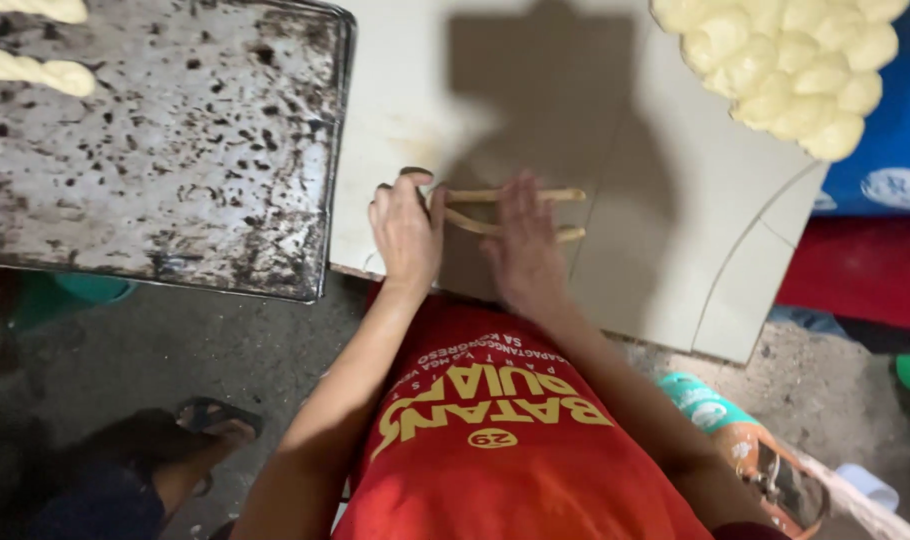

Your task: Shaping small portions of dough into twists and arranging them on a baking tray

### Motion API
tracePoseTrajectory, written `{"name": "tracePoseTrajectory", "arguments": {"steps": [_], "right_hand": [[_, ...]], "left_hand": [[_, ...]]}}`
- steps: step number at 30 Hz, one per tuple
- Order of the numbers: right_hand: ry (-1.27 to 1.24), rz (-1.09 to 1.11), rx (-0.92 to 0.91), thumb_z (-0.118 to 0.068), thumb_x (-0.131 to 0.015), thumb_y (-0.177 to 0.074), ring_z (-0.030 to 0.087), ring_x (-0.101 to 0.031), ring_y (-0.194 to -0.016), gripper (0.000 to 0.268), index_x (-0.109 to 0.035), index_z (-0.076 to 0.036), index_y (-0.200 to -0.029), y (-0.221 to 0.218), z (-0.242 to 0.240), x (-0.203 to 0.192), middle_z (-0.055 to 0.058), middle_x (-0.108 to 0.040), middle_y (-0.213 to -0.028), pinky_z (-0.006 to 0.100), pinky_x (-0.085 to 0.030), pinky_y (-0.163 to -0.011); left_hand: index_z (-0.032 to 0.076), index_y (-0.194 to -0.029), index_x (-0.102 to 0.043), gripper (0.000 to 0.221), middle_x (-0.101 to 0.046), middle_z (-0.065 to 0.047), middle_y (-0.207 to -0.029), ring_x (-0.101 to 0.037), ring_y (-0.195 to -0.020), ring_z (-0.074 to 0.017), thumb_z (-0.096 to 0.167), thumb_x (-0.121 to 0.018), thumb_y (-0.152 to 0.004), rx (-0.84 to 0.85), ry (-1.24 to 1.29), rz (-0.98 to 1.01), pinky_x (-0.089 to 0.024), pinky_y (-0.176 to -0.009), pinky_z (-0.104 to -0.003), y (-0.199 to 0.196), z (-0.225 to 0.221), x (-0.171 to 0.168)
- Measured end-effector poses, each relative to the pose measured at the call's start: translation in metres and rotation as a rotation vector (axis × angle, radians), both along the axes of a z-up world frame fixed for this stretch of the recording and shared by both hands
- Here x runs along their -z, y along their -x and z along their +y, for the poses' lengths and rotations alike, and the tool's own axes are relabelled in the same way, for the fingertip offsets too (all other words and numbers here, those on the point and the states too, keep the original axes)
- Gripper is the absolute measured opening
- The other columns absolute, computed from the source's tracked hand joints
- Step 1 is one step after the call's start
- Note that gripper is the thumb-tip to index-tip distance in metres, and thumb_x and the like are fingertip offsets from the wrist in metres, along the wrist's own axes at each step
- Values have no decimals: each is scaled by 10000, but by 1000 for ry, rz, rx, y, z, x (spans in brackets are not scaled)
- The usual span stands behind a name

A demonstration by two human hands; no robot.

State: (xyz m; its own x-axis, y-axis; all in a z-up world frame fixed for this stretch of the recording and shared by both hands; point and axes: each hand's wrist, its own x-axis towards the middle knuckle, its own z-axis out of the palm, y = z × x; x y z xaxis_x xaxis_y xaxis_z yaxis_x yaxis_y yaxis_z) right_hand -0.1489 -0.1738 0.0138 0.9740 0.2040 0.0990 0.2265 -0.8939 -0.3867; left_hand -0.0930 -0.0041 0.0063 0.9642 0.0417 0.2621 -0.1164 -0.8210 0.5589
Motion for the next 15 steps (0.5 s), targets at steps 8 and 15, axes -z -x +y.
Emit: {"name": "tracePoseTrajectory", "arguments": {"steps": [8,15], "right_hand": [[206,-66,-43,-571,-322,-992,432,-215,-1466,808,-305,39,-1522,-132,-21,36,290,-319,-1534,546,-133,-1172],[192,250,61,-233,-432,-969,354,-65,-1521,721,-105,2,-1566,-116,-38,-29,195,-62,-1639,543,-122,-1202]], "left_hand": [[203,-1000,-514,163,-604,-36,-733,-562,-762,-260,246,-649,-921,-129,-32,-123,-444,-738,-397,-91,-31,10],[159,-1038,-546,100,-651,53,-984,-534,-797,-277,148,-584,-946,-107,38,-83,-394,-745,-439,-141,-47,12]]}}
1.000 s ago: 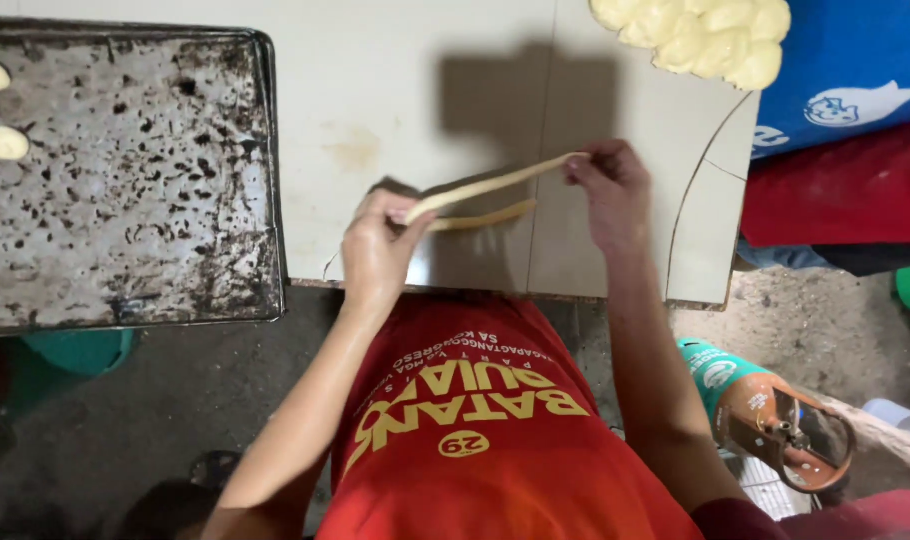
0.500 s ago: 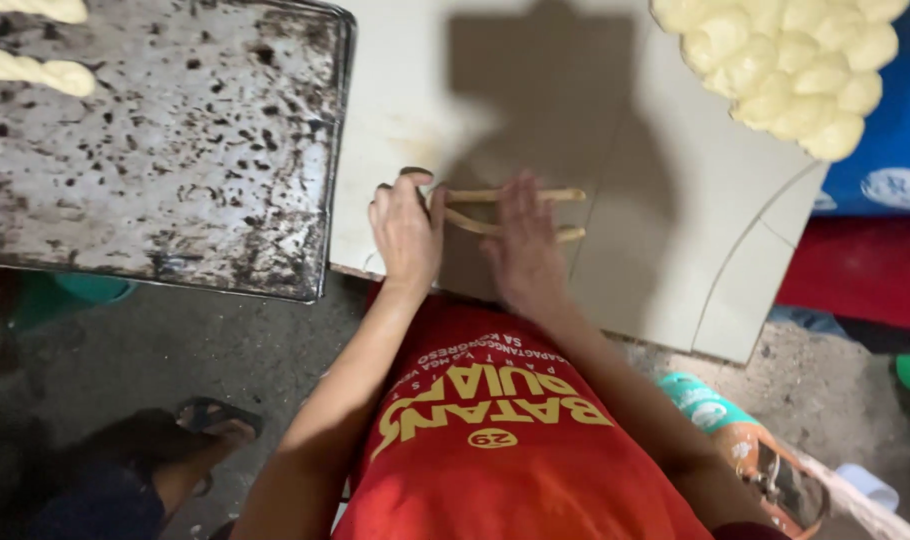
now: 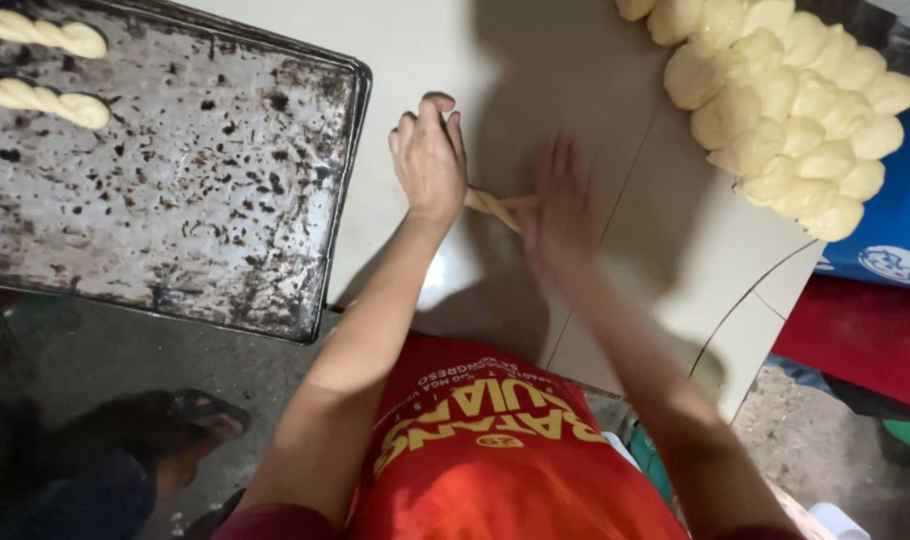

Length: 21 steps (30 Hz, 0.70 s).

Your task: Shaping small portions of dough into twists and arranging them on a baking tray

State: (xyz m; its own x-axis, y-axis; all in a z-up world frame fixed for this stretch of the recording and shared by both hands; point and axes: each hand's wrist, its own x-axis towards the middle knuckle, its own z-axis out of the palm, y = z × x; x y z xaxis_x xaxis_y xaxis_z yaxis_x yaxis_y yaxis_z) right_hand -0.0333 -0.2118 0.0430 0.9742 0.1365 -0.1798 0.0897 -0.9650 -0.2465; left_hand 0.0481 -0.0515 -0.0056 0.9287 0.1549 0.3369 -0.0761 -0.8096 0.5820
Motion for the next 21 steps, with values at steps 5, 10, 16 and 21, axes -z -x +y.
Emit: {"name": "tracePoseTrajectory", "arguments": {"steps": [5,10,16,21], "right_hand": [[118,-113,-111,-545,-337,-972,328,-225,-1494,820,-161,-7,-1566,35,7,43,203,-208,-1617,536,-272,-1130],[-45,-97,44,-513,-321,-1052,350,-132,-1526,762,-109,2,-1572,21,1,20,198,-129,-1638,566,-146,-1199],[25,-133,-50,-562,-225,-1029,343,-180,-1506,793,-220,47,-1538,17,-10,40,237,-214,-1605,544,-131,-1206],[-174,-1,117,-502,-485,-1048,321,11,-1527,833,-40,-38,-1578,-51,-41,41,179,-22,-1649,593,-142,-1185]], "left_hand": [[154,-1008,-547,46,-632,2,-922,-545,-786,-303,175,-517,-980,-5,6,-61,-407,-753,-456,-31,-10,-1],[121,-1048,-589,186,-603,-139,-862,-566,-827,-380,185,-415,-1029,13,98,-140,-417,-796,-471,-17,-22,-30],[94,-1010,-530,217,-526,-166,-968,-490,-886,-368,296,-577,-946,181,-216,52,-382,-777,-489,-5,-24,6],[249,-1006,-607,147,-531,-55,-942,-506,-873,-292,312,-544,-890,141,-276,-116,-395,-730,-461,-74,-29,-3]]}}
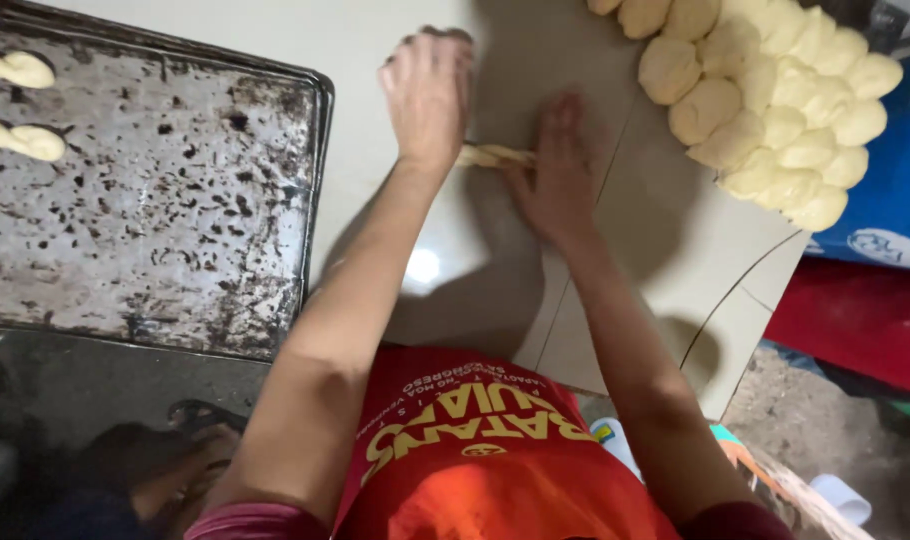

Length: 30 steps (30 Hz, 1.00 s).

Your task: Shaping small portions of dough into twists and arranging them on a baking tray

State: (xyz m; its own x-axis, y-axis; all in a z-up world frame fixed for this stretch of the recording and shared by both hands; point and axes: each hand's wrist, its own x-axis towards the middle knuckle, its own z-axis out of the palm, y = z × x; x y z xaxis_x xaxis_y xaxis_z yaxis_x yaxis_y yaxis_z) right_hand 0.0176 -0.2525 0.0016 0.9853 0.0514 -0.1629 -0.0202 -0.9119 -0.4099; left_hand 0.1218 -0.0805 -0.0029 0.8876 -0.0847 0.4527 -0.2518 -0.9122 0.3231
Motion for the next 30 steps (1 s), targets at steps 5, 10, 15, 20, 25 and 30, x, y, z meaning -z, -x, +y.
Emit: {"name": "tracePoseTrajectory", "arguments": {"steps": [5,10,15,20,25,30], "right_hand": [[-26,-333,207,-354,-718,-887,337,-398,-1243,537,-516,-85,-1306,48,-40,-23,150,-415,-1329,542,-235,-1027],[-154,-297,272,-245,-794,-836,391,-517,-1025,367,-642,-50,-1107,67,-53,-16,157,-476,-1110,501,-428,-909],[-298,-242,486,-208,-784,-881,309,-675,-934,155,-727,-159,-1017,47,-103,43,96,-684,-950,407,-560,-812],[-354,-106,569,-255,-770,-852,220,-681,-864,168,-719,-185,-996,22,-85,1,49,-692,-928,381,-569,-752],[-306,-114,408,-26,-679,-872,410,-680,-935,191,-714,-40,-1059,25,-30,-18,220,-690,-972,461,-567,-788],[350,-386,-41,3,-661,-848,371,-573,-1030,140,-731,12,-969,42,-35,44,212,-621,-1097,450,-452,-883]], "left_hand": [[257,-673,-623,53,-586,31,-729,-553,-734,-246,243,-615,-724,461,-153,-1,-380,-663,-427,20,-35,-5],[246,-1049,-731,302,-697,5,-1097,-613,-1136,-239,470,-728,-846,709,-95,526,-410,-975,-435,31,-72,-7],[257,-1043,-723,307,-711,-1,-1069,-662,-1074,-267,506,-658,-875,685,-63,659,-402,-929,-462,22,-79,-13],[211,-1002,-748,293,-731,-23,-1012,-677,-1026,-297,464,-693,-864,770,42,726,-456,-903,-451,16,-78,-11],[207,-990,-757,286,-705,-38,-1005,-668,-1014,-306,445,-737,-832,698,14,659,-502,-912,-436,12,-89,15],[177,-1044,-743,205,-712,-47,-1026,-666,-1037,-288,297,-663,-898,701,24,692,-520,-892,-449,19,-90,12]]}}
